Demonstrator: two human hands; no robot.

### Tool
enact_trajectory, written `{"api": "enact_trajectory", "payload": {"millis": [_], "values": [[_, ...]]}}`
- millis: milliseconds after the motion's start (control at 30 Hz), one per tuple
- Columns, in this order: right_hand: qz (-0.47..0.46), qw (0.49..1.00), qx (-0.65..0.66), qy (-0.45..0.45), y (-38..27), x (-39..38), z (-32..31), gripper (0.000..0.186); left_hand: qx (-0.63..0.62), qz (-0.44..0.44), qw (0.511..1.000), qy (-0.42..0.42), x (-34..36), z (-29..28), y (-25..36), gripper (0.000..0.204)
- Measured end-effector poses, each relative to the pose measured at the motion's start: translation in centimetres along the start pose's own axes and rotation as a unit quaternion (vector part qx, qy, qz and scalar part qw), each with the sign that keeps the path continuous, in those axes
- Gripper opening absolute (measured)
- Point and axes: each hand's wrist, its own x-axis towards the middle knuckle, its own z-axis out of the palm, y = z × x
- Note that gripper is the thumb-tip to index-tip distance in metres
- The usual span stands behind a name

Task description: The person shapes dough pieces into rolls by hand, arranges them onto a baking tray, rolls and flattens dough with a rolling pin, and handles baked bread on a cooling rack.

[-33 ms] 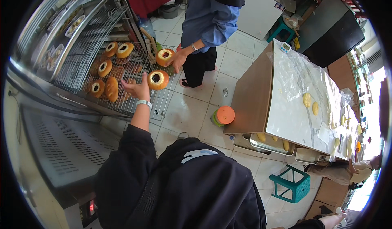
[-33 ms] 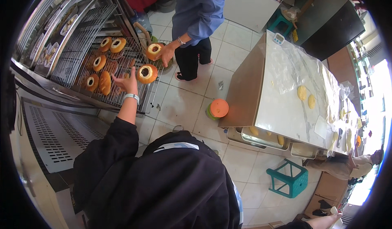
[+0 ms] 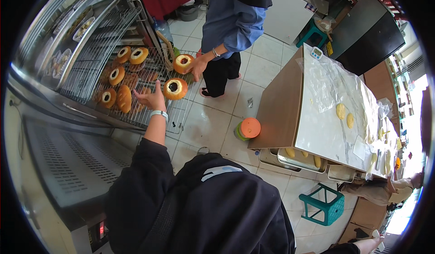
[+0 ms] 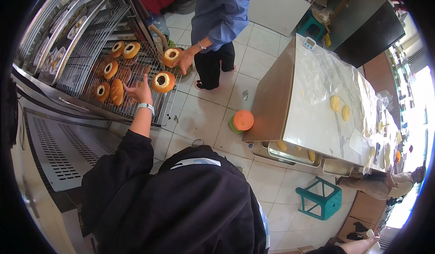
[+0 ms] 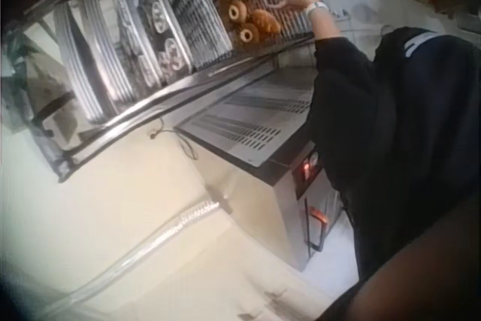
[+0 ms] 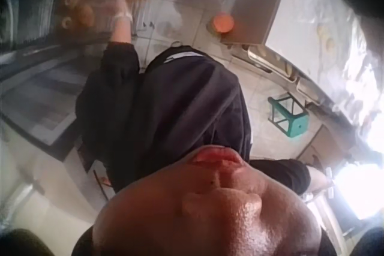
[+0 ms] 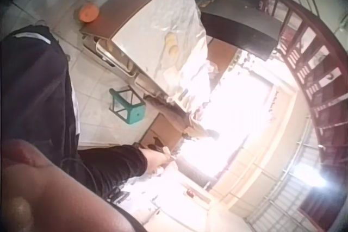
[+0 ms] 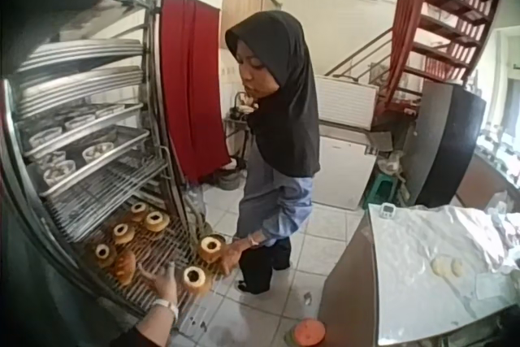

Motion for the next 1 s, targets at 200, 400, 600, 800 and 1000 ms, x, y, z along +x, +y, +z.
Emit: {"api": "enact_trajectory", "payload": {"millis": [200, 400, 600, 800, 1000], "values": [[-0.116, 0.982, -0.145, -0.027, 2.4, 0.9, 1.7, 0.043, -0.079, -0.115, 0.989, -0.047, -1.5, -0.4, 5.9, 0.103], [-0.350, 0.838, -0.395, -0.139, 8.6, 0.6, 10.5, 0.040, -0.374, -0.163, 0.870, -0.276, -12.9, 2.5, 10.4, 0.079], [-0.394, 0.772, -0.403, -0.296, 28.8, -11.0, 11.3, 0.037, -0.207, -0.135, 0.588, -0.770, -34.1, -2.8, 10.3, 0.032], [-0.245, 0.751, -0.349, -0.504, 48.0, -17.7, -4.5, 0.017, -0.212, 0.102, 0.259, -0.937, -46.4, -7.3, 11.3, 0.048], [-0.206, 0.581, -0.607, -0.501, 45.8, -16.5, -9.8, 0.020, -0.056, 0.162, 0.157, -0.973, -52.5, -8.0, 10.7, 0.039]]}}
